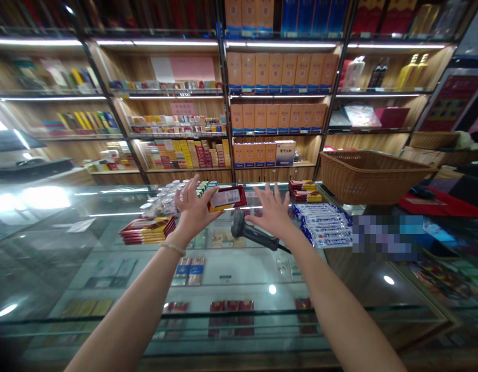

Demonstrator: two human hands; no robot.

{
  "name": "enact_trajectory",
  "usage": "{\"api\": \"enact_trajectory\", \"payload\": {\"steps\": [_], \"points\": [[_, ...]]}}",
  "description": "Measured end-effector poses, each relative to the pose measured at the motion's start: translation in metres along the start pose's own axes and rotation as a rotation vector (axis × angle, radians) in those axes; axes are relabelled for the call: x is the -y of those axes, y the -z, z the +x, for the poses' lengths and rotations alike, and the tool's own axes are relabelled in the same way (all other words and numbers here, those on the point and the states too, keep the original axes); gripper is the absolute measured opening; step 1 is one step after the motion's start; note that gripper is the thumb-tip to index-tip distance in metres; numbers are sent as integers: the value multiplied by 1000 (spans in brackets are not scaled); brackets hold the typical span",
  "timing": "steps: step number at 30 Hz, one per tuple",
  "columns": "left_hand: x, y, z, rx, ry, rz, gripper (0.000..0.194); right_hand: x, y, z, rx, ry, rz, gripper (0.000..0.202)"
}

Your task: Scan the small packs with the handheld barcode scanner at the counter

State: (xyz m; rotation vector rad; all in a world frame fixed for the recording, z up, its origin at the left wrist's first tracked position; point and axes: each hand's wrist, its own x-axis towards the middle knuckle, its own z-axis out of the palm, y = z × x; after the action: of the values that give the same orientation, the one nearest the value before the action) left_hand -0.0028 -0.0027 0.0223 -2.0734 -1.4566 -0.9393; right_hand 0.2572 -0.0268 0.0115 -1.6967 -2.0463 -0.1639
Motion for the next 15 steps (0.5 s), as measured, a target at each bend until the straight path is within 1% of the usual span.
{"api": "enact_trajectory", "payload": {"steps": [3, 6, 10, 15], "points": [[-5, 5, 1, 34, -71, -29, 66, -7, -1, 2, -90, 33, -52, 101], [-7, 7, 0, 73, -131, -58, 66, -10, -3, 2, -106, 57, -62, 101], [-8, 6, -1, 86, -171, -78, 68, -10, -4, 0, -98, 84, -54, 95], [-9, 5, -1, 87, -181, -100, 66, -9, 1, -1, -103, 139, -29, 79]]}}
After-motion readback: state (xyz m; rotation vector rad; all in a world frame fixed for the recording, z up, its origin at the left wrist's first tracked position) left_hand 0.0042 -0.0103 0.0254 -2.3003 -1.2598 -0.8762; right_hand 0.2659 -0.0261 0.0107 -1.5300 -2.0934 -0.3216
